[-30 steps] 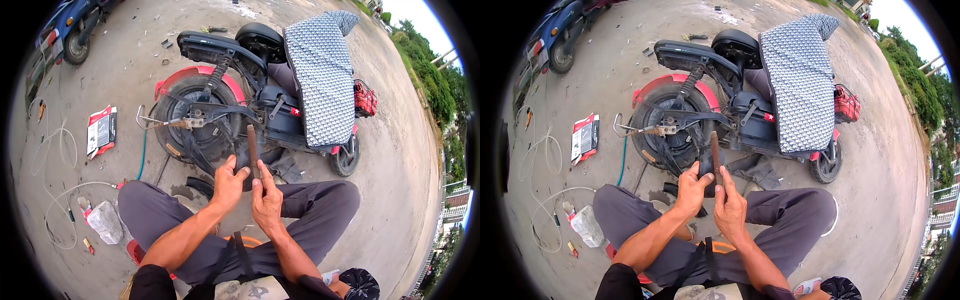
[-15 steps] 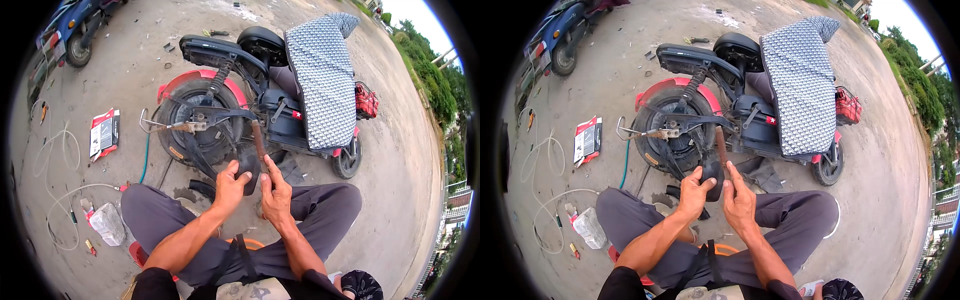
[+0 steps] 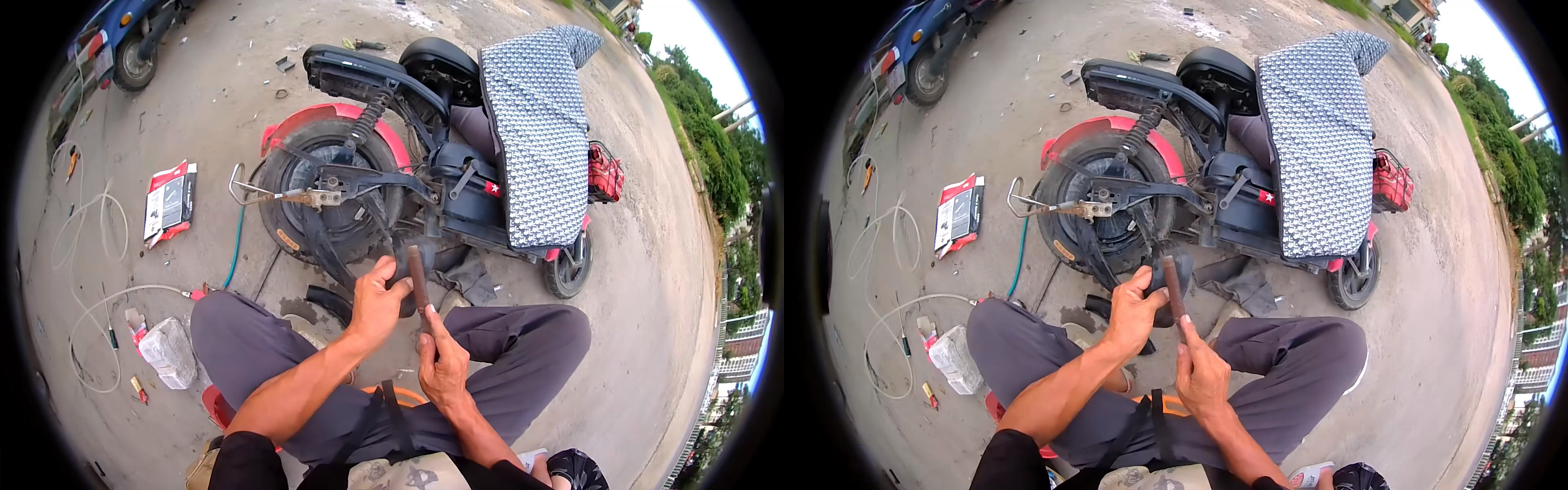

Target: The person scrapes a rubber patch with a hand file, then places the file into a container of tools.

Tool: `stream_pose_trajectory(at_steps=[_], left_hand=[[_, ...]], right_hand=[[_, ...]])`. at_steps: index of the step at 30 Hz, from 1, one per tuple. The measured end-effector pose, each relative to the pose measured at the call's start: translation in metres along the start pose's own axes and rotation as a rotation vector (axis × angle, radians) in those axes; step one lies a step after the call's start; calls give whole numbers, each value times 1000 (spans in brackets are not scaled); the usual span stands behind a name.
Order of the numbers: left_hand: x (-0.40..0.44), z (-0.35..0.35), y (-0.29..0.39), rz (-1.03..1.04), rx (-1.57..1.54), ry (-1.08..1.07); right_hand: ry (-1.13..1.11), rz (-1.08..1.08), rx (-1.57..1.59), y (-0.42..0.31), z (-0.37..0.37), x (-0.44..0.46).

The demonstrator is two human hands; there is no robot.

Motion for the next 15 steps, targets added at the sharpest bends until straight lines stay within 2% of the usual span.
stream_pose_trajectory(at_steps=[2,4,7,8,11,15], left_hand=[[-3,3,-12,-2,20,-22],[10,1,-26,24,-20,-50],[3,2,-15,-4,-134,-35],[-2,4,-11,17,-142,-19],[7,3,-22,82,-154,-9],[6,3,-24,7,-34,1]], right_hand=[[-18,55,-29,-5,0,-5],[-26,48,-43,3,7,34],[-5,-35,-13,14,8,67],[-41,56,1,9,-2,66],[-37,71,41,6,-12,13],[-34,47,-27,-1,-1,11]])
Point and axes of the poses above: each hand's wrist, its own x-axis towards the middle knuckle, its own z-axis out of the palm, y = z × x, the point moved 1 cm from there along x, towards the middle knuckle, and after that the axes turned 13 degrees about -z, right-handed, at the moved point
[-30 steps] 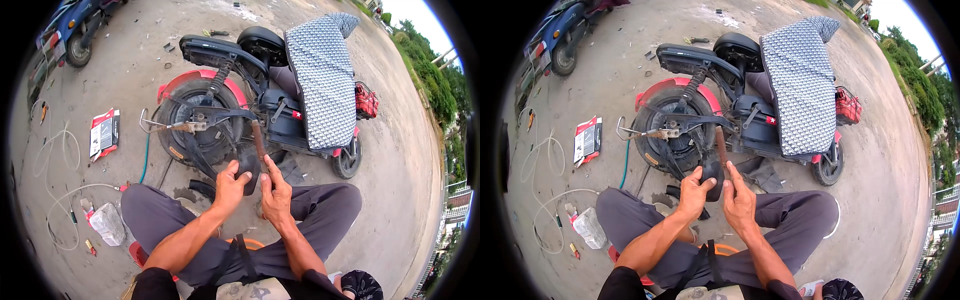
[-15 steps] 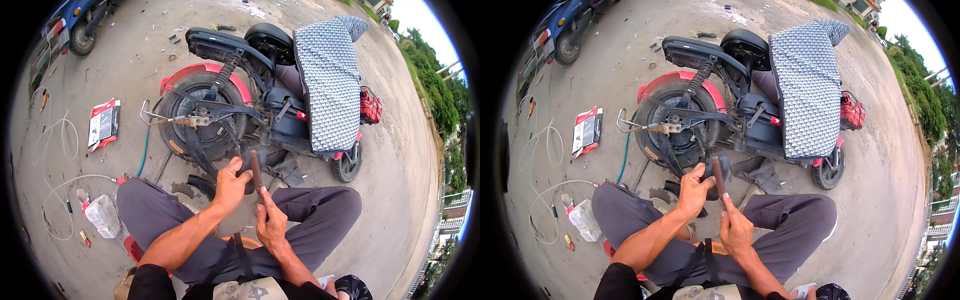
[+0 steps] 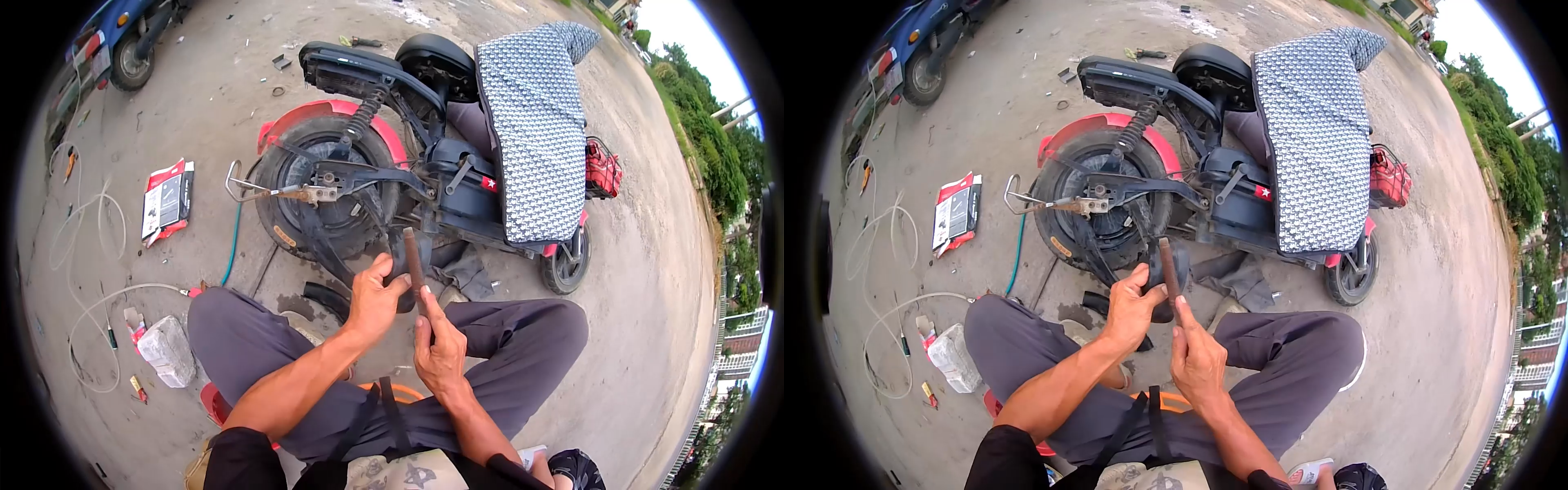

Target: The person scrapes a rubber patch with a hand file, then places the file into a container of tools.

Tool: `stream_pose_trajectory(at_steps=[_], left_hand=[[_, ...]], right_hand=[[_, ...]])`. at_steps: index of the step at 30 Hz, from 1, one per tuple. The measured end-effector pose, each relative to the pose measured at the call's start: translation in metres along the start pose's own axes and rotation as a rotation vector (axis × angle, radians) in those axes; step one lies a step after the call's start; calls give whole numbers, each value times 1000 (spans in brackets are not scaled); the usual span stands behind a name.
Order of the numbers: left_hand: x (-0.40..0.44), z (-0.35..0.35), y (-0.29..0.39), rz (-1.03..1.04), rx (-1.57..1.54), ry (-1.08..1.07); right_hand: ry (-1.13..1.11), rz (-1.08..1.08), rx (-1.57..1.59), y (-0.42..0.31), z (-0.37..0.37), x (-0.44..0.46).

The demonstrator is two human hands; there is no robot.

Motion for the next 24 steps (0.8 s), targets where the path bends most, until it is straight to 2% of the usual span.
stream_pose_trajectory(at_steps=[3,7,10,11,15,19,21,24], left_hand=[[-4,-3,2,-39,-72,-56],[-9,-7,15,-53,-24,5],[-6,-2,11,82,63,18],[-5,-3,9,9,62,0],[1,-10,0,-41,-110,-54],[-6,-4,11,28,-154,-5],[-2,-5,5,22,-103,7],[-4,-3,0,0,-13,3]], right_hand=[[21,-100,-5,9,12,42],[-37,-79,-27,0,1,0],[54,-107,-29,-5,1,-15],[27,-93,-44,0,3,-5],[-10,-162,-64,6,9,53],[83,-100,12,3,-12,20],[-14,-75,-3,-3,-14,-5],[-32,-113,-68,2,1,2]])
Point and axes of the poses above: each hand's wrist, its own x-axis towards the middle knuckle, its own z-axis out of the palm, y = z × x, the point moved 1 cm from there along x, towards the middle knuckle, and after that the axes turned 13 degrees about -z, right-handed, at the moved point
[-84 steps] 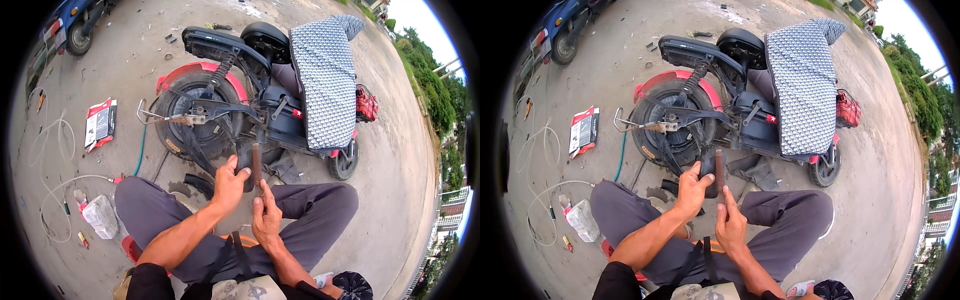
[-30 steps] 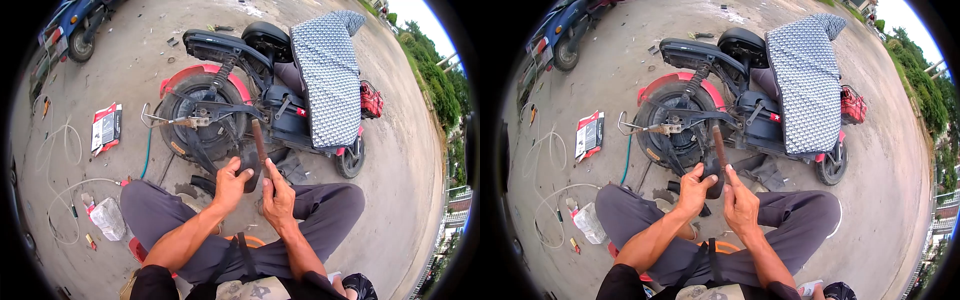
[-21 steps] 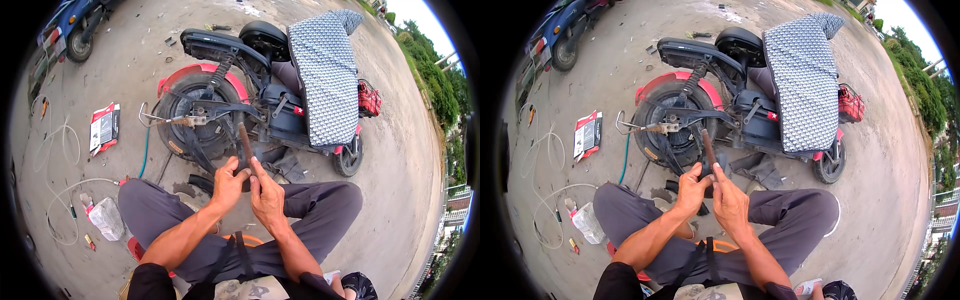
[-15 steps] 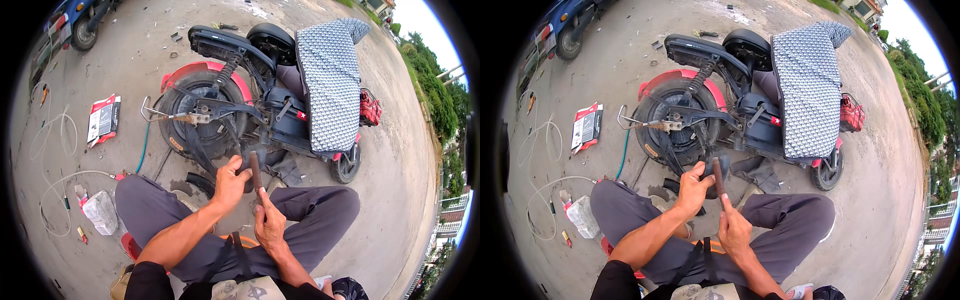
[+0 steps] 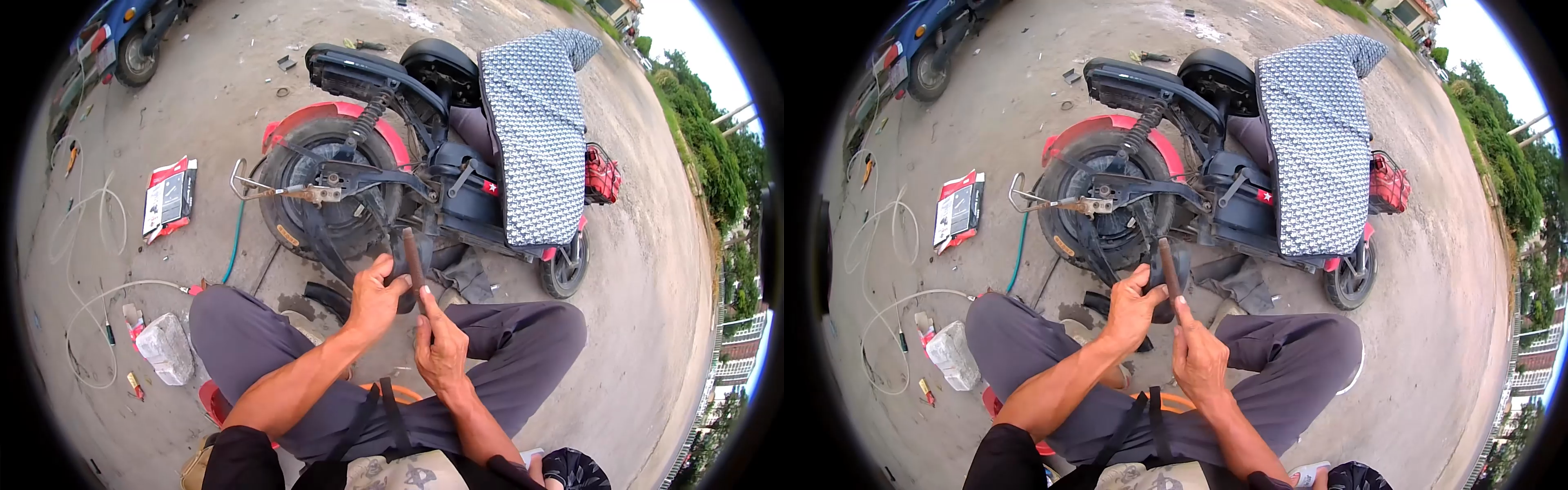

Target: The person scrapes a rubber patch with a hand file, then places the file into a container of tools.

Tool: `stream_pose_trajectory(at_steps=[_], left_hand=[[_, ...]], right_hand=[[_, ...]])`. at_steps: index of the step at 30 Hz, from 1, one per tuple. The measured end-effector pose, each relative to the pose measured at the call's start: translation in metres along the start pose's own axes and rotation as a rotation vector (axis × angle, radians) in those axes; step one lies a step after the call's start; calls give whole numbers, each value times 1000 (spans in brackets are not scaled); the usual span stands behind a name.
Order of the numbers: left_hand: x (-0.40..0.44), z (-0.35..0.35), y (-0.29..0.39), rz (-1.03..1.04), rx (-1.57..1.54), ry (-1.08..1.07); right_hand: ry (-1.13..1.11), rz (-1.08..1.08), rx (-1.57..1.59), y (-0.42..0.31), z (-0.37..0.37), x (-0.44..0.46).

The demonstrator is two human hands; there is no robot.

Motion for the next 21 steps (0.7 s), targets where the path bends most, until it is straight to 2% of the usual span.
stream_pose_trajectory(at_steps=[3,7,10,13,16,17,18,21], left_hand=[[-2,-4,2,-37,-38,-24],[-3,-4,8,-79,-100,-23],[2,-4,-5,9,98,-14],[2,-4,-2,-26,-8,-24],[-10,-4,10,-72,-34,-34],[-11,-2,9,-79,-97,-49],[-9,-4,7,-83,-107,-56],[-6,-6,0,-135,-153,-79]], right_hand=[[-20,-6,-7,8,9,40],[-35,-10,14,0,-4,-6],[-9,61,37,-4,-4,-15],[34,4,52,11,9,34],[-150,133,113,17,-1,70],[-78,162,163,22,-2,70],[62,68,128,31,1,67],[72,413,279,48,2,47]])
Point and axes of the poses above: each hand's wrist, its own x-axis towards the middle knuckle, its own z-axis out of the palm, y = z × x, the point moved 1 cm from there along x, towards the middle knuckle, and after that the axes turned 13 degrees about -z, right-handed, at the moved point
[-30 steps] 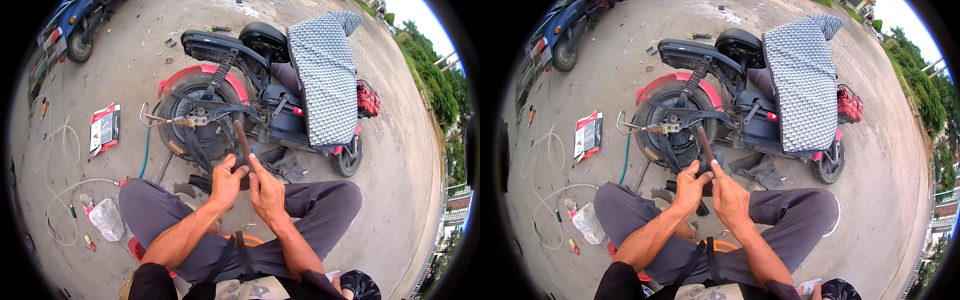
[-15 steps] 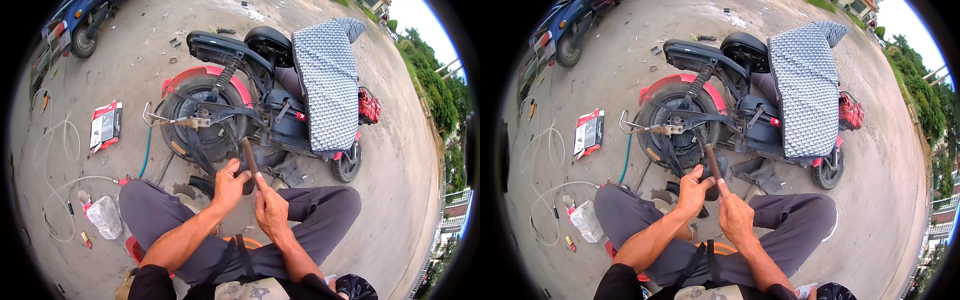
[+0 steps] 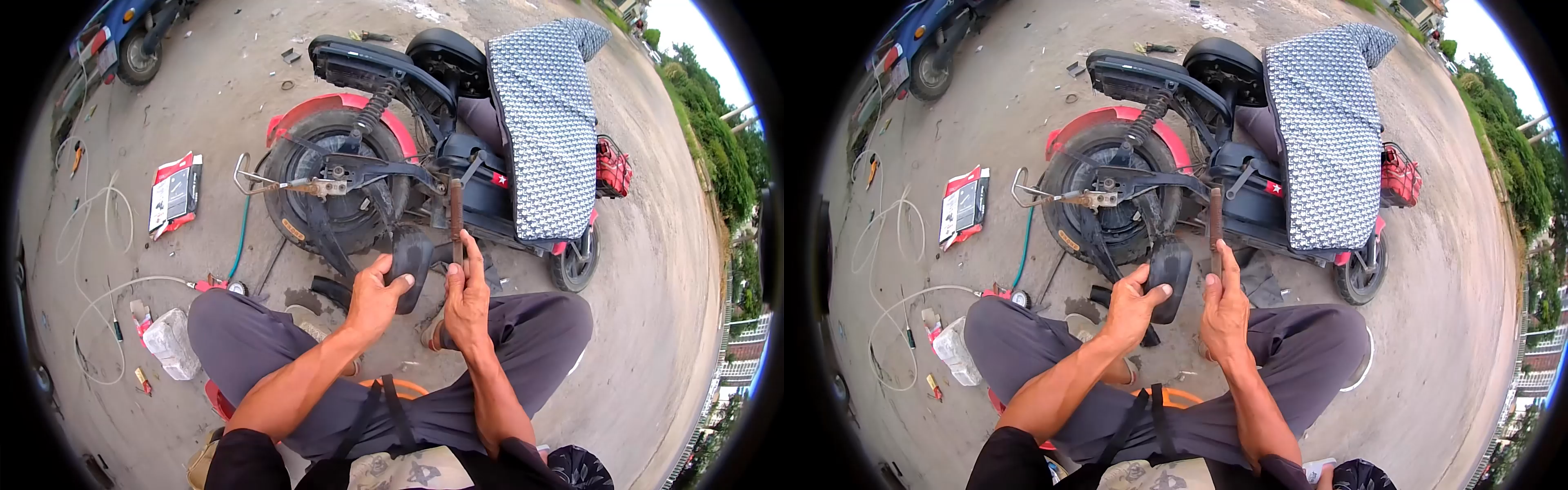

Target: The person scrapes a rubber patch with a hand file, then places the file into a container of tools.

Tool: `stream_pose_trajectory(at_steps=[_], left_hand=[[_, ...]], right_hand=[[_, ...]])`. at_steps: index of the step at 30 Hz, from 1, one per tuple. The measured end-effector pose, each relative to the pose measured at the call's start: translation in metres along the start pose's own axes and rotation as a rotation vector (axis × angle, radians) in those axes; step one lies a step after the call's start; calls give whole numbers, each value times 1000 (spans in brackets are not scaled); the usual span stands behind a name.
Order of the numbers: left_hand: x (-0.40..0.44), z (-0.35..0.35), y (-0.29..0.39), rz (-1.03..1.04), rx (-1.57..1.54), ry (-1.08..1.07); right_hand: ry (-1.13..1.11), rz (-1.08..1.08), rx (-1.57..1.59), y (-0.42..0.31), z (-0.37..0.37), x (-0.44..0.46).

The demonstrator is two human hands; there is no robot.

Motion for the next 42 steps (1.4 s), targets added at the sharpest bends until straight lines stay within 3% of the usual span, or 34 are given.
stream_pose_trajectory(at_steps=[3,12,19,25,30,34,36,38,40,42], left_hand=[[-6,3,3,-115,-137,-26],[8,-6,-12,-111,-51,61],[22,-5,-18,-170,-406,-77],[26,0,-7,-228,-564,-157],[26,-2,-3,-232,-598,-212],[18,-1,-3,-200,-424,-216],[10,4,2,-163,-232,-185],[10,1,0,-186,-224,-174],[11,-1,0,-196,-225,-164],[11,1,-1,-199,-234,-166]], right_hand=[[7,225,214,23,11,-7],[61,276,521,37,52,4],[216,394,1226,42,73,1],[221,458,1333,37,67,6],[234,499,1306,34,64,9],[222,453,1157,40,55,12],[117,386,886,50,41,12],[42,356,505,51,28,7],[48,193,227,14,10,1],[-9,96,145,-1,-4,-28]])
Point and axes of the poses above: each hand's wrist, its own x-axis towards the middle knuckle, its own z-axis out of the palm, y = z × x, the point moved 1 cm from there along x, towards the middle knuckle, and after that the axes turned 13 degrees about -z, right-handed, at the moved point
